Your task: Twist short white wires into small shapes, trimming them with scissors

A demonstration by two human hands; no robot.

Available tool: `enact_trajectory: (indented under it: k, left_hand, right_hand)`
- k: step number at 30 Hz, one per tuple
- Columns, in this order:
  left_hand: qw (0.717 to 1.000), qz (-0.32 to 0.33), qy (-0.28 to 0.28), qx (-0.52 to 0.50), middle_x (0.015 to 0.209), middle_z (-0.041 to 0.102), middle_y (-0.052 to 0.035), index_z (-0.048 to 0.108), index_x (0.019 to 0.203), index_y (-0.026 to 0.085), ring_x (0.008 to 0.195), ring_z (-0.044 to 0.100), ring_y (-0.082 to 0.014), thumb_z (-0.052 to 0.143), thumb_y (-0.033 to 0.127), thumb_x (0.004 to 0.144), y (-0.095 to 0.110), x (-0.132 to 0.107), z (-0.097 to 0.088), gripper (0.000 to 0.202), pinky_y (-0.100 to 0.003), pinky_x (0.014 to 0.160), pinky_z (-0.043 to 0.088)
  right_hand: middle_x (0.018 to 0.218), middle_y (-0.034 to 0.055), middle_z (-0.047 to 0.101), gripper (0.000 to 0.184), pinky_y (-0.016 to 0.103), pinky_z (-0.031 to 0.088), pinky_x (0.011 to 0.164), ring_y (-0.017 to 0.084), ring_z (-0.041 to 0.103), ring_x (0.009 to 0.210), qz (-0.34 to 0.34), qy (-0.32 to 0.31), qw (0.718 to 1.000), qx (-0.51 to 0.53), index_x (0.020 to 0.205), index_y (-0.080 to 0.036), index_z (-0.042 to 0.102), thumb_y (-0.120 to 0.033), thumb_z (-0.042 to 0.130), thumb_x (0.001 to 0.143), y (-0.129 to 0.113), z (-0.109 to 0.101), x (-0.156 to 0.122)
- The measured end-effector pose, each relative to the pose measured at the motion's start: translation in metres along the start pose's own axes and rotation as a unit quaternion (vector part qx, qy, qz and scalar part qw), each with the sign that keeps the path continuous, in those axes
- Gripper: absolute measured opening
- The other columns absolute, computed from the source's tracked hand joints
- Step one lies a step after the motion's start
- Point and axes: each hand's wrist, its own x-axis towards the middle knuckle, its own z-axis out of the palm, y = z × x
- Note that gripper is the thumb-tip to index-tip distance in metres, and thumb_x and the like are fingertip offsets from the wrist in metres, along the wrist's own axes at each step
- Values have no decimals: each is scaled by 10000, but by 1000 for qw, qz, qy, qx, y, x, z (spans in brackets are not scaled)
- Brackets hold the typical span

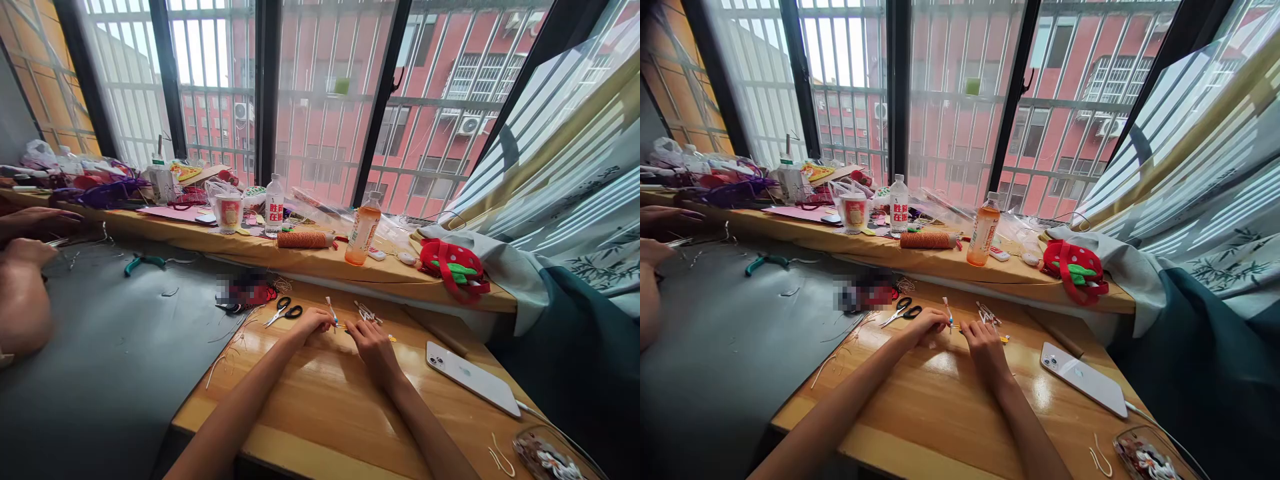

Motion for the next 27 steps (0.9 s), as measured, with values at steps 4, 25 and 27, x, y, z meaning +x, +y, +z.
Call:
enact_trajectory:
  k: [4,25,27]
  left_hand:
    - [1000,-2,-1,11,376,380,54,505,440,129,424,286,-64,523,244,554,2,-2,0,163,-230,460,181]
    - [997,70,-25,-22,631,588,-6,596,698,124,638,528,-133,602,276,557,-19,4,9,207,-239,638,341]
    - [996,90,-19,-1,647,586,-3,604,678,126,641,505,-125,592,264,566,-18,3,11,178,-232,628,336]
  right_hand:
    - [689,31,555,237,265,288,625,157,462,645,-16,10,1000,-11,980,-159,543,-99,381,817,0,2,0]
    - [716,31,569,154,233,299,604,149,506,695,8,-110,984,141,766,-186,544,-181,392,792,9,-3,3]
    - [722,20,577,177,226,286,590,138,504,682,30,-137,976,167,746,-188,539,-162,370,791,10,-5,3]
